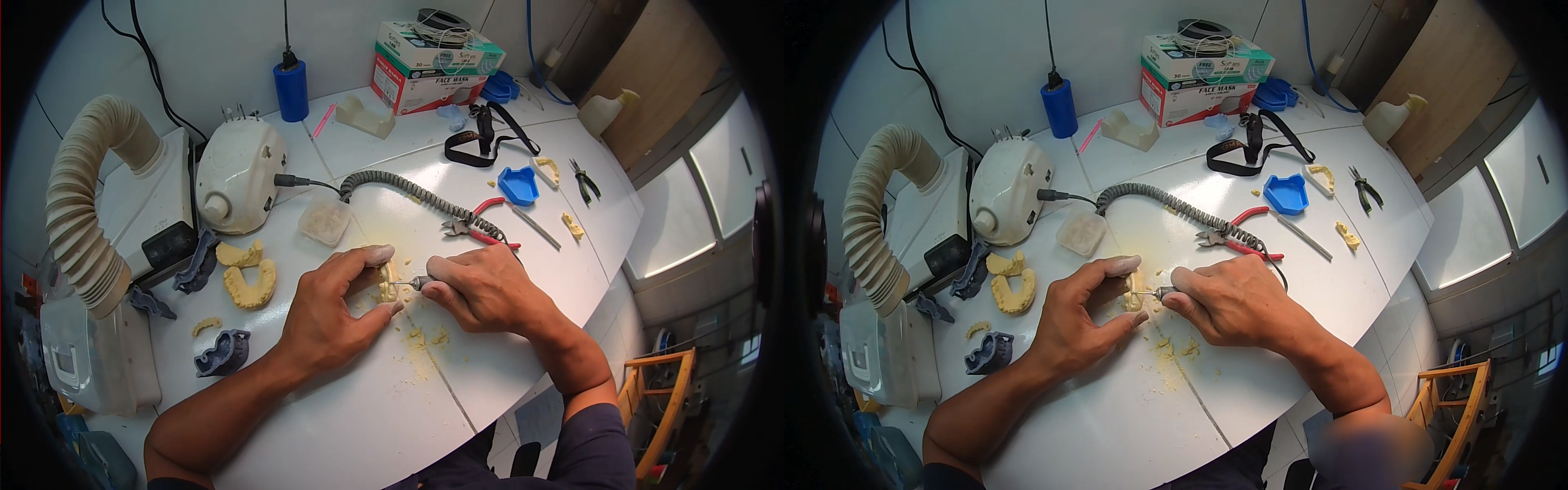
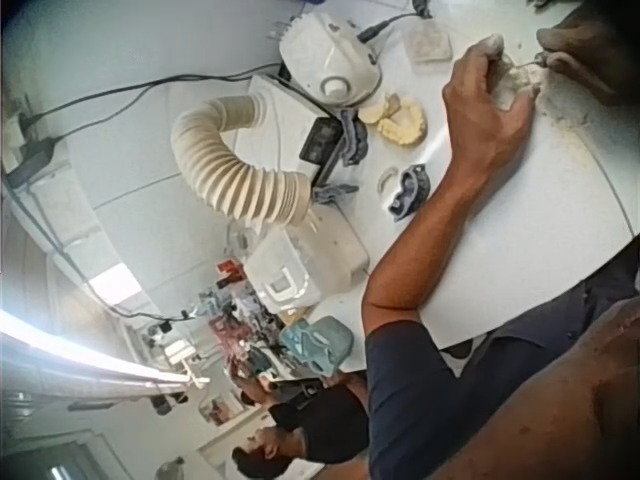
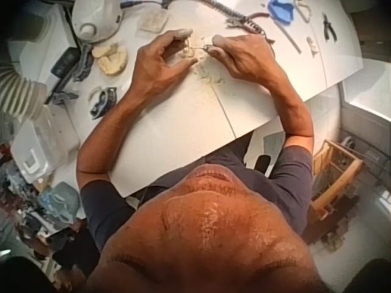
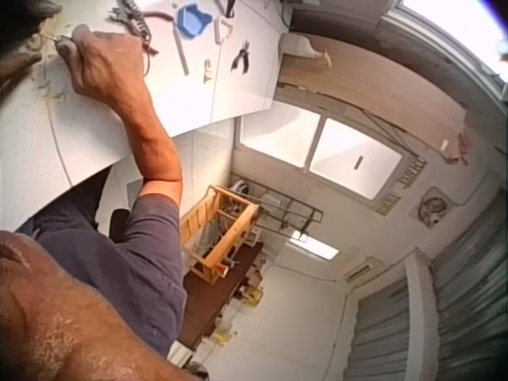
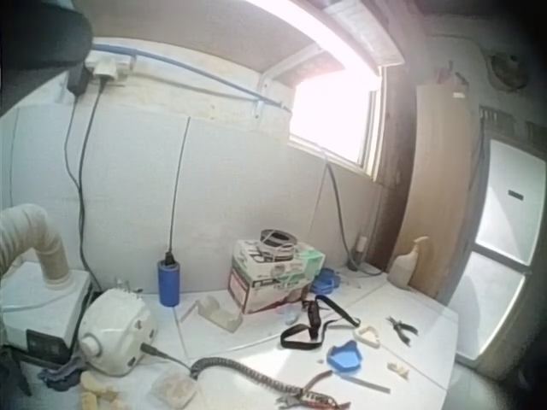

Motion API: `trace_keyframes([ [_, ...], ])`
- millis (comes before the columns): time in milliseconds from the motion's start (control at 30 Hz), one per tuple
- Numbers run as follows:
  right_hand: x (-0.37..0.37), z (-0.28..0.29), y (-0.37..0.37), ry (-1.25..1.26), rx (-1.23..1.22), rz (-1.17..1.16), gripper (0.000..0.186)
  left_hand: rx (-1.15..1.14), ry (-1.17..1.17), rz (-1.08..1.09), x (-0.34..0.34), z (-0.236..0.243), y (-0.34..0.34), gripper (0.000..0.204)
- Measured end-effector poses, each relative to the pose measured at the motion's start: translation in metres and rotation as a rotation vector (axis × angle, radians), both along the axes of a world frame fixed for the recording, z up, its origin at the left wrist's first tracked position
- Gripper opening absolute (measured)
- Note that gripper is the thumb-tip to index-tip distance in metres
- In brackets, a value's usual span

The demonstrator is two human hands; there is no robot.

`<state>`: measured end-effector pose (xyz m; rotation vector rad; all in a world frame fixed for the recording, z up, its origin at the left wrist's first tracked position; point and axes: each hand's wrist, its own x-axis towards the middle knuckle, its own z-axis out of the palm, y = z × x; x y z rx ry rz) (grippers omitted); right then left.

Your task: Trimming or carving a dental plaster model using a dental drill handpiece.

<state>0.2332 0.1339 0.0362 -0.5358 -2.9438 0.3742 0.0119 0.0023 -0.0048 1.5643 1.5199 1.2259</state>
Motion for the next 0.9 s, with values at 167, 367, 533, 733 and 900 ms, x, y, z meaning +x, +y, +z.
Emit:
trace_keyframes([
  [167, -0.0011, 0.0012, -0.0010, -0.011, 0.018, 0.030, 0.039, 0.010, 0.012, 0.002, -0.0025, -0.0003, -0.0020, 0.062],
  [367, 0.0009, -0.0003, 0.0002, 0.000, -0.005, 0.007, 0.039, 0.010, 0.014, -0.009, -0.0006, 0.0007, -0.0006, 0.063],
  [533, -0.0006, 0.0007, -0.0006, -0.019, -0.010, -0.035, 0.039, 0.004, 0.023, -0.009, -0.0012, 0.0010, -0.0012, 0.063],
  [733, 0.0008, 0.0005, 0.0001, -0.006, -0.014, -0.019, 0.038, 0.013, -0.003, -0.009, -0.0008, 0.0002, -0.0008, 0.062],
  [900, 0.0011, -0.0001, 0.0001, 0.005, -0.002, 0.021, 0.038, 0.005, -0.015, 0.003, -0.0008, -0.0026, 0.0006, 0.060],
])
